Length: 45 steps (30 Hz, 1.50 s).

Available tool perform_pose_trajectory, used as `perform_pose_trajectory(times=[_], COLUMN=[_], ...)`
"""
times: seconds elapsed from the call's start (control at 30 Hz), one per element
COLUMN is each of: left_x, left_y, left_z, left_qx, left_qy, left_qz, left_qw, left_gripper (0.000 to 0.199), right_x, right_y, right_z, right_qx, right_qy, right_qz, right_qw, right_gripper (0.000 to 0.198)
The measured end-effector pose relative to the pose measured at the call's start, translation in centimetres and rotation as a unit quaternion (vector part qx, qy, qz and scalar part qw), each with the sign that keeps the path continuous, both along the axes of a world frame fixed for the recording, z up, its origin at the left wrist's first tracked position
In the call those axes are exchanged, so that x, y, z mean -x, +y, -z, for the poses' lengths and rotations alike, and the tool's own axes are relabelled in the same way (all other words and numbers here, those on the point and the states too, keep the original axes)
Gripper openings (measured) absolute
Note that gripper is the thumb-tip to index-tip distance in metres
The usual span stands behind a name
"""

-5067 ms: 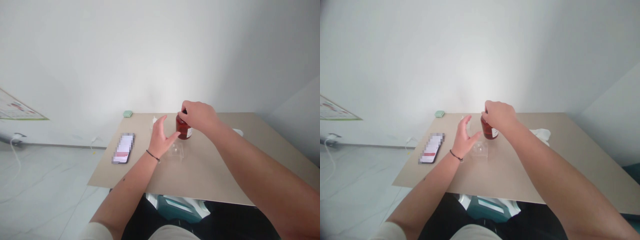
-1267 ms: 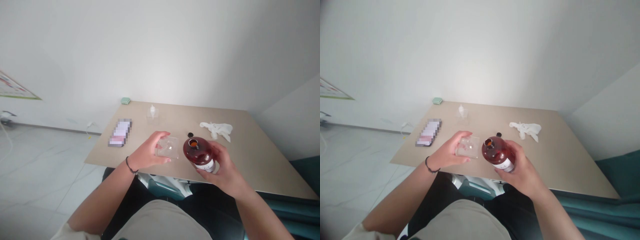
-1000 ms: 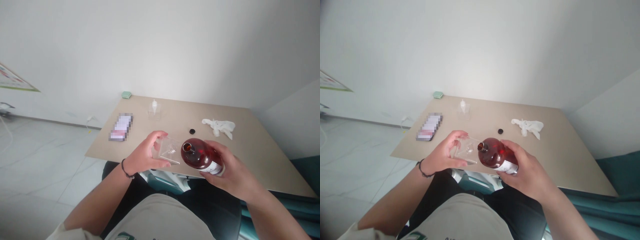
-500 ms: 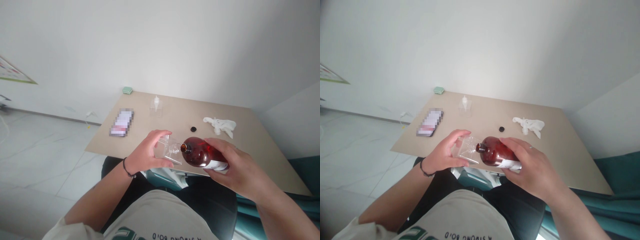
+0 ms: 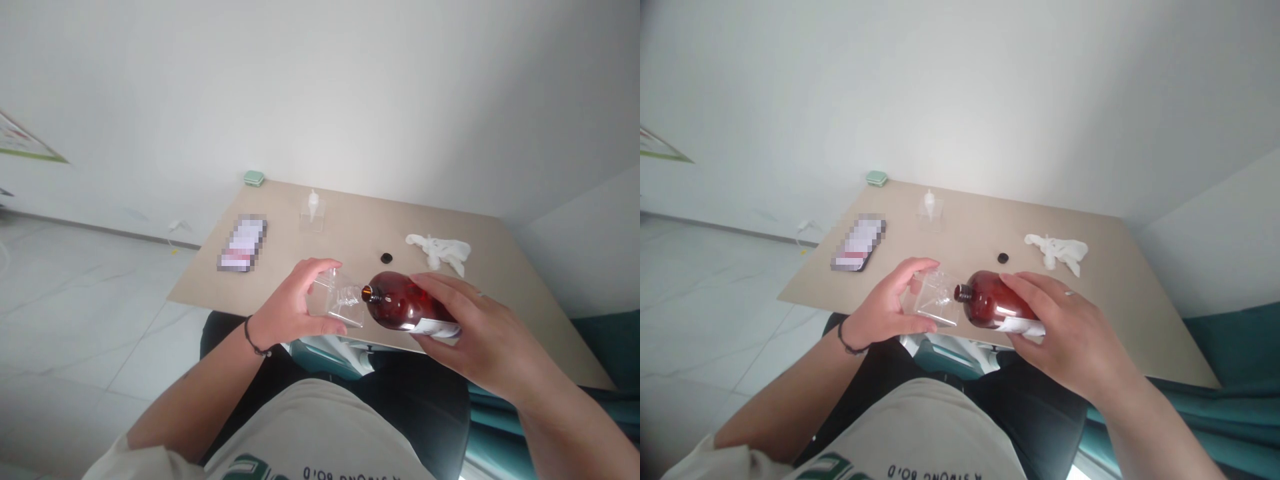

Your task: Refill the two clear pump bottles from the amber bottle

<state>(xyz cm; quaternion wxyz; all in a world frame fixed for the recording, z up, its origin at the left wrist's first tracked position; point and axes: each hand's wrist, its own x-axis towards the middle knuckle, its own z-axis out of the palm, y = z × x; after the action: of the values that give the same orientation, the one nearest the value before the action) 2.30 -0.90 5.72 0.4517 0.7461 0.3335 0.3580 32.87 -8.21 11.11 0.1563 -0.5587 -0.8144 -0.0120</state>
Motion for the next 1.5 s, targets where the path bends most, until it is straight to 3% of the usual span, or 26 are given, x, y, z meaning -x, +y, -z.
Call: perform_pose_trajectory(times=[0.53, 0.83, 1.5], left_x=[-0.6, -0.9, -1.3], left_y=[-0.1, -0.1, -0.1], left_z=[0.2, 0.9, 1.5], left_qx=[-0.012, -0.017, -0.023], left_qy=[-0.002, -0.024, -0.033], left_qz=[-0.013, -0.008, -0.012], left_qw=[1.0, 1.0, 0.999], left_gripper=[0.084, 0.081, 0.082], right_x=[0.0, 0.5, 0.1], right_y=[0.5, 0.0, 0.1], right_z=[-1.8, -3.1, -3.7], right_qx=[-0.036, -0.089, -0.08], right_qy=[-0.057, -0.159, -0.216], right_qz=[-0.012, -0.028, -0.024], right_qw=[0.998, 0.983, 0.973], right_gripper=[0.065, 0.053, 0.058])
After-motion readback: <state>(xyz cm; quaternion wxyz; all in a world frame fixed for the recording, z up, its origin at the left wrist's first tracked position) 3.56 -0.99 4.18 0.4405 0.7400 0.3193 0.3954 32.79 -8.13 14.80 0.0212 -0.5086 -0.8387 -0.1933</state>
